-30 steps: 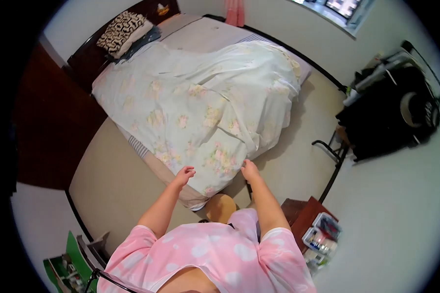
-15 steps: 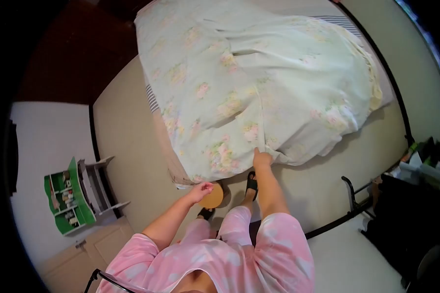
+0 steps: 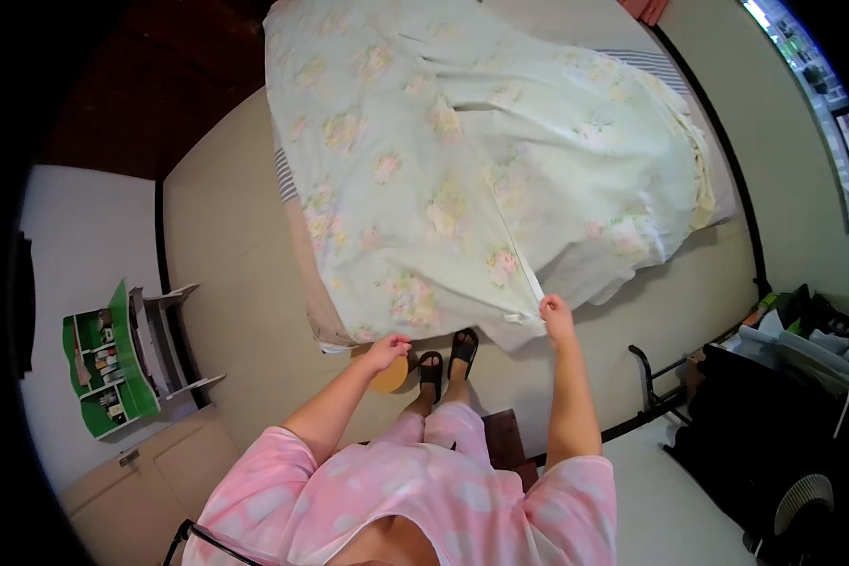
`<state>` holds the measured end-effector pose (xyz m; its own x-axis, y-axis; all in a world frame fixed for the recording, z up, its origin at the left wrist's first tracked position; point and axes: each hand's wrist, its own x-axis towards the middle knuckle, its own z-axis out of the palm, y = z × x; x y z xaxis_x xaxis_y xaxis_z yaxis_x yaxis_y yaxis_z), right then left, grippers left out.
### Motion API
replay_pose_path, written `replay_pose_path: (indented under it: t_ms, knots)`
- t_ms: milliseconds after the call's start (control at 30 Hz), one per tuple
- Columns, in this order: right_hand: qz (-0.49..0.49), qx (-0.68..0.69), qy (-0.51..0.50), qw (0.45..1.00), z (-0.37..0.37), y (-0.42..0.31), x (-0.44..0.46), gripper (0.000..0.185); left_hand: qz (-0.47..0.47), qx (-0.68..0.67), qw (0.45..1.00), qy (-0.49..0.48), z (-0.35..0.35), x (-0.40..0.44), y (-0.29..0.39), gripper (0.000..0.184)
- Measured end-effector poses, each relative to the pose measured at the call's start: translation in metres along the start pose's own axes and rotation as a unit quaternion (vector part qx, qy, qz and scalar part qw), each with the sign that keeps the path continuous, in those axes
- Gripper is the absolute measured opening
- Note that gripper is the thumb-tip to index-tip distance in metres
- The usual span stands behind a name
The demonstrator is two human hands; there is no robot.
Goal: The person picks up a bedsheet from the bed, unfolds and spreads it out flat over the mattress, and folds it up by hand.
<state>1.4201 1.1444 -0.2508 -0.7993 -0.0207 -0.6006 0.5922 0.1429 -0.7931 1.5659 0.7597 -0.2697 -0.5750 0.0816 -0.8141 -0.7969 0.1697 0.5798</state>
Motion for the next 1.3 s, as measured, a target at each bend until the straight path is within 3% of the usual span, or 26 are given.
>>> replay_pose_path:
  t_ms: [67, 100, 200, 300, 400, 567, 900, 1067, 1300]
  knots:
    - [0.006, -0.072, 0.025, 0.997, -0.023, -0.005, -0.008, 0.018, 0.013, -0.011, 1.000, -0.011, 0.003, 0.008, 0.008, 0.027]
    - [0.057, -0.176, 0.052, 0.981, -0.029, -0.011, -0.011, 0.020, 0.023, -0.013, 1.000, -0.009, 0.005, 0.010, 0.008, 0.026]
    - [-0.196, -0.388, 0.137, 0.890, -0.036, 0.027, 0.012, 0.015, 0.044, 0.012, 0.999, 0.006, 0.007, 0.011, 0.004, 0.024]
    - [-0.069, -0.520, 0.140, 0.840, -0.019, 0.033, 0.026, 0.028, 0.037, 0.022, 0.999, 0.004, 0.000, 0.009, -0.002, 0.025]
    - [0.010, -0.495, 0.182, 0.850, 0.000, 0.025, 0.016, 0.046, 0.016, 0.026, 1.000, -0.008, -0.007, -0.001, -0.007, 0.027]
    - [-0.027, -0.463, 0.180, 0.868, 0.002, 0.021, -0.018, 0.056, 0.030, 0.037, 0.999, 0.000, -0.012, -0.003, -0.009, 0.024]
    - [-0.130, -0.338, 0.295, 0.884, -0.075, -0.051, -0.120, 0.050, 0.165, 0.072, 0.981, -0.069, 0.047, -0.023, 0.165, 0.032]
    - [-0.169, -0.252, 0.364, 0.880, -0.137, -0.088, -0.105, 0.041, 0.228, 0.118, 0.962, -0.093, 0.083, -0.023, 0.239, 0.034]
    - [-0.184, -0.228, 0.343, 0.892, -0.211, -0.157, 0.002, 0.035, 0.239, 0.117, 0.961, -0.080, 0.133, 0.028, 0.318, 0.033]
